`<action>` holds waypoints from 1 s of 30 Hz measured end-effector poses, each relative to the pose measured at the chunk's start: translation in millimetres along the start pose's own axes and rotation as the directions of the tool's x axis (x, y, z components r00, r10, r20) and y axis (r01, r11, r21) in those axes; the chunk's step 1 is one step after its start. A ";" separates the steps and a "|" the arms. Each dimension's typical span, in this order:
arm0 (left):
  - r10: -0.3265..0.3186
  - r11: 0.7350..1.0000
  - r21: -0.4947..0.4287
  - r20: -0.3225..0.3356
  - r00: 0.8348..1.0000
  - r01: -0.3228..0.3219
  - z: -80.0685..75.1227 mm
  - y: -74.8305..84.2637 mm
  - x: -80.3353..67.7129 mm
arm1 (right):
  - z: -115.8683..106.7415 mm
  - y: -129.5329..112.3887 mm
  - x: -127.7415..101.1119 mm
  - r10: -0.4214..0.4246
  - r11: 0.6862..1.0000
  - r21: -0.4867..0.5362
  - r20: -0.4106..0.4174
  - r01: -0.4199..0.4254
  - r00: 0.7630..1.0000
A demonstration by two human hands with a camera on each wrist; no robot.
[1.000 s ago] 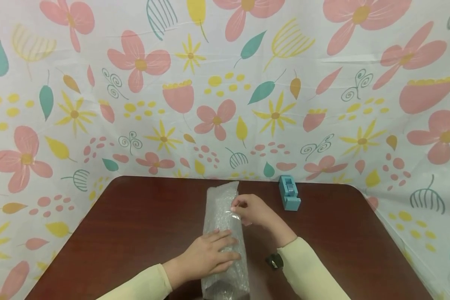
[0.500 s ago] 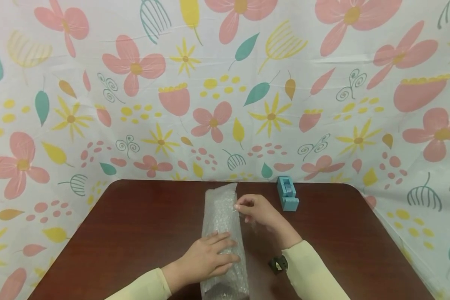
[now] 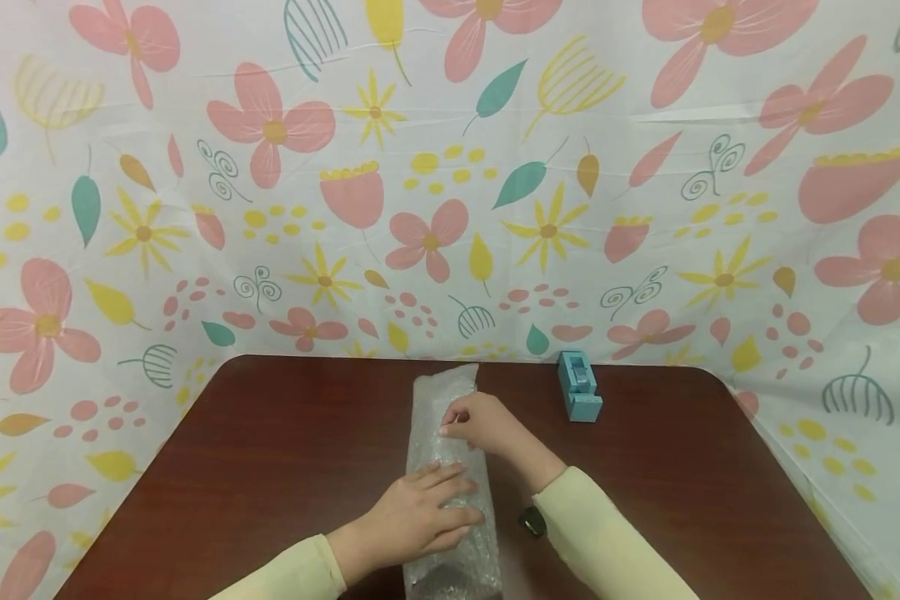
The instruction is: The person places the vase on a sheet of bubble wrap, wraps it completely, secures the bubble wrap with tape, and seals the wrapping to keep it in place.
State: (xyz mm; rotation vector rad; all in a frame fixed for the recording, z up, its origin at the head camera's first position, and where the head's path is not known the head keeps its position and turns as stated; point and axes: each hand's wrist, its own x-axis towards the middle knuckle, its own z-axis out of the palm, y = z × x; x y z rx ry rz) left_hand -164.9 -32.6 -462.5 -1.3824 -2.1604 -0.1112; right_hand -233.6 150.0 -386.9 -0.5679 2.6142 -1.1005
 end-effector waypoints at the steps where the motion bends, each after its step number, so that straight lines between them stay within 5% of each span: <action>1: -0.002 1.000 -0.004 0.000 1.000 0.002 0.3 0.3 0.4 | 2.6 -2.6 1.4 0.003 1.000 -0.026 -0.002 -0.003 1.000; 13: -0.007 1.000 -0.013 -0.008 1.000 0.007 2.3 1.9 2.1 | 21.1 -9.2 17.3 0.075 0.975 -0.203 -0.061 -0.086 0.995; 25: 0.001 1.000 0.014 -0.021 1.000 -0.001 3.9 3.2 3.9 | 21.5 2.3 23.0 0.157 0.976 -0.150 -0.001 -0.155 0.988; 30: 0.001 1.000 0.026 -0.053 0.999 0.001 4.9 5.3 5.2 | 25.5 -0.6 26.9 0.195 0.928 -0.314 -0.046 -0.200 0.980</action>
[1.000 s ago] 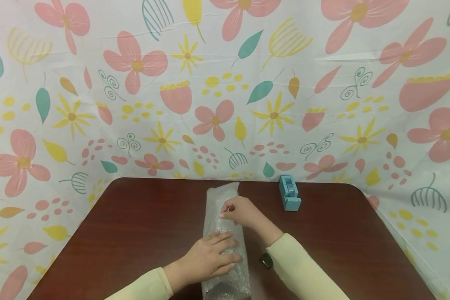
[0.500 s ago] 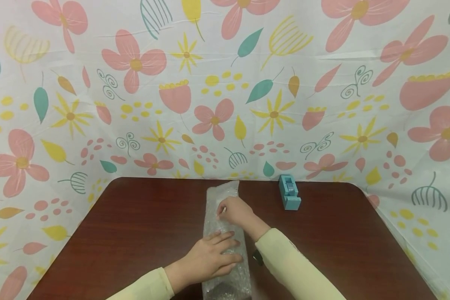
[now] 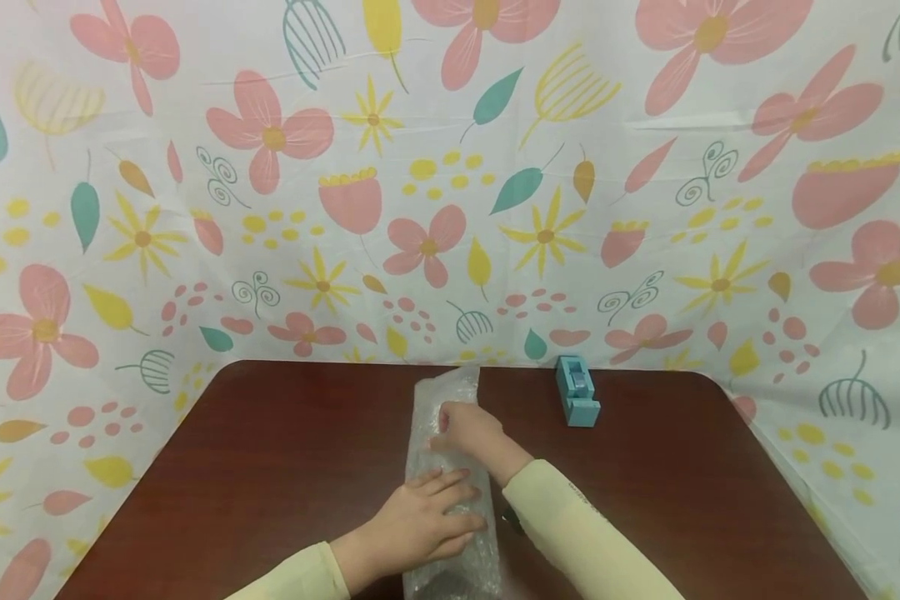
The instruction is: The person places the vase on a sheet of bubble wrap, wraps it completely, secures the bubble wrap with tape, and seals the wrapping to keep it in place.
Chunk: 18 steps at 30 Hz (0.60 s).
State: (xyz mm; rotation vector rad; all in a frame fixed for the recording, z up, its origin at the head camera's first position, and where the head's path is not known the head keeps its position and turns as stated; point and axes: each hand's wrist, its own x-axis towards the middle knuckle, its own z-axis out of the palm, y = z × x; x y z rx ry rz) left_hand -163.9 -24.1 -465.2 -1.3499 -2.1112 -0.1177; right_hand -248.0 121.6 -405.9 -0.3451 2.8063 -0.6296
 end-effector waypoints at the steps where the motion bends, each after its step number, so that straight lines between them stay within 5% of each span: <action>1: -0.002 1.000 0.013 -0.007 1.000 0.002 0.1 0.7 -0.3 | 0.8 -2.0 0.2 0.016 0.998 -0.054 -0.012 -0.017 1.000; 6: -0.015 0.997 0.077 -0.059 0.998 0.020 2.7 5.9 -0.2 | 2.2 -12.5 -1.8 0.063 0.961 -0.265 -0.068 -0.079 0.996; 13: -0.063 0.995 0.074 -0.061 0.996 0.067 5.1 12.8 -0.3 | 2.5 -20.4 -13.3 0.018 0.894 -0.443 -0.126 -0.072 0.992; 16: -0.076 0.993 0.081 -0.058 0.995 0.081 6.1 13.2 -1.0 | 3.1 -19.5 -18.3 0.002 0.890 -0.450 -0.169 -0.079 0.986; 18: -0.076 0.994 0.079 -0.055 0.996 0.080 5.9 12.6 -2.1 | 3.5 -12.5 -18.2 -0.005 0.921 -0.385 -0.165 -0.060 0.986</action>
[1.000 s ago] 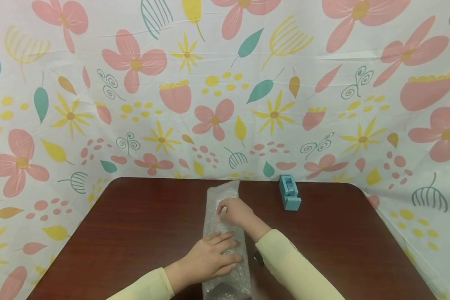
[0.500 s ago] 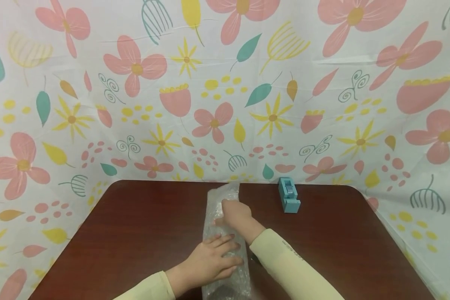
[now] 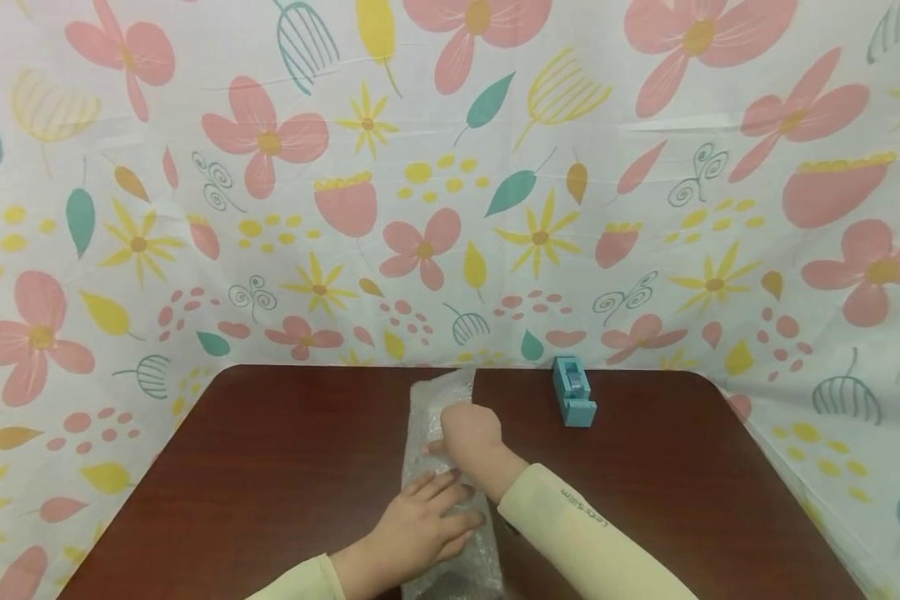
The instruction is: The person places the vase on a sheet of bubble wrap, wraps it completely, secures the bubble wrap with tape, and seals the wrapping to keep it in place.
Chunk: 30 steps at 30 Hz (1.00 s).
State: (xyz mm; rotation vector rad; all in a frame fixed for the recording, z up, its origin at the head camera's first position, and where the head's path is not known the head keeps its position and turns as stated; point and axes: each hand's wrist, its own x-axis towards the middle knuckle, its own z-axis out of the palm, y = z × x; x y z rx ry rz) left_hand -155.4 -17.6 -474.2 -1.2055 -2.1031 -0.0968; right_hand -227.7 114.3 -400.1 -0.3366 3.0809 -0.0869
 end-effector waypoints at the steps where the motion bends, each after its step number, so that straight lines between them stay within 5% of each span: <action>1: 0.000 1.000 -0.004 0.006 1.000 0.000 -0.1 -0.4 -1.0 | 2.1 5.2 1.3 -0.020 0.997 0.076 0.012 0.019 1.000; 4: 0.004 1.000 -0.017 0.026 1.000 -0.003 -1.0 -1.2 -2.7 | 9.2 28.0 8.0 -0.160 0.933 0.332 0.043 0.137 0.986; 7: 0.007 0.999 -0.036 0.041 0.999 -0.005 -1.4 -1.0 -3.1 | 10.9 50.9 10.8 -0.322 0.800 0.554 0.071 0.231 0.944; 10: 0.009 0.999 -0.039 0.046 0.999 -0.008 -1.3 -1.5 -2.7 | 10.1 62.5 9.7 -0.372 0.744 0.617 0.066 0.255 0.926; 16: -0.011 1.000 -0.020 0.040 0.999 0.012 -1.6 -4.1 -5.2 | 12.2 64.5 5.7 -0.335 0.744 0.614 0.001 0.264 0.942; 24: -0.027 0.999 -0.027 0.041 0.999 0.029 -3.8 -5.4 -9.1 | 12.6 82.3 1.9 -0.399 0.521 0.843 0.102 0.134 0.911; 26: -0.035 0.999 -0.023 0.035 0.999 0.036 -4.2 -6.2 -10.3 | 13.4 85.8 1.6 -0.404 0.525 0.840 0.105 0.136 0.909; 30: -0.036 0.999 -0.027 0.022 0.999 0.037 -3.5 -7.3 -12.6 | 18.8 86.0 2.0 -0.377 0.607 0.765 0.039 0.215 0.926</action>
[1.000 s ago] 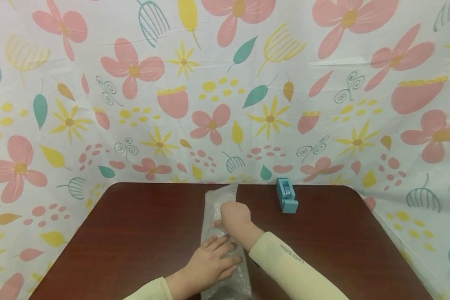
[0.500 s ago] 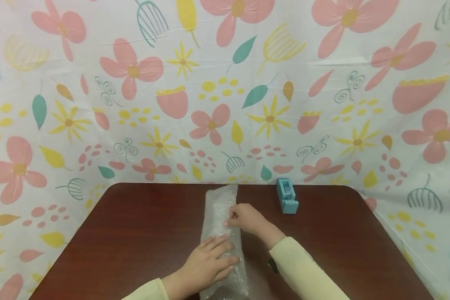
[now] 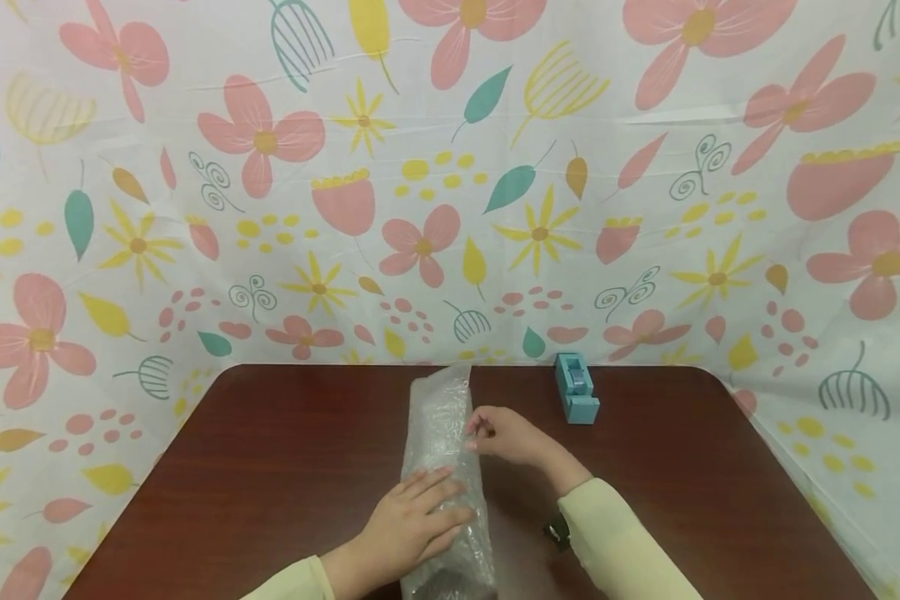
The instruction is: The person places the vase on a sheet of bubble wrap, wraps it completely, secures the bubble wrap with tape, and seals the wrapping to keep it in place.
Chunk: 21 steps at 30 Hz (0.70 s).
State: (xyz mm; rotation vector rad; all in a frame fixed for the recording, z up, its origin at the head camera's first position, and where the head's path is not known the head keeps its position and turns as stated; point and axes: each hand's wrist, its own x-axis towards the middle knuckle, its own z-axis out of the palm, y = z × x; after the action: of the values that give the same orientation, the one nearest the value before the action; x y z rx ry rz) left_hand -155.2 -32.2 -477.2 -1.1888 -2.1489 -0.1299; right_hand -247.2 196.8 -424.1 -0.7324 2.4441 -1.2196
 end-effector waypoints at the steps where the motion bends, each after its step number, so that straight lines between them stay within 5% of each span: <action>1: -0.002 1.000 -0.002 -0.002 1.000 0.002 0.3 -0.3 -0.6 | 1.6 0.6 0.8 -0.012 0.999 -0.030 -0.023 0.011 1.000; 10: -0.040 0.998 -0.041 -0.002 0.999 0.040 1.3 -1.9 -9.4 | 7.9 -0.2 4.9 -0.011 0.999 -0.054 -0.127 0.004 0.992; 21: -0.057 0.998 -0.043 -0.026 0.998 0.055 0.2 -4.4 -13.4 | 17.1 7.8 2.9 0.082 0.984 0.162 -0.025 -0.077 0.996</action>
State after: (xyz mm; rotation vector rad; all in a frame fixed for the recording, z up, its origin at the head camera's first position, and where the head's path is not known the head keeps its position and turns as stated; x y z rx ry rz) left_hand -153.9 -44.2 -484.4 -1.1442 -2.1660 -0.2155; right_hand -243.8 188.1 -440.6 -0.5694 2.3411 -1.3873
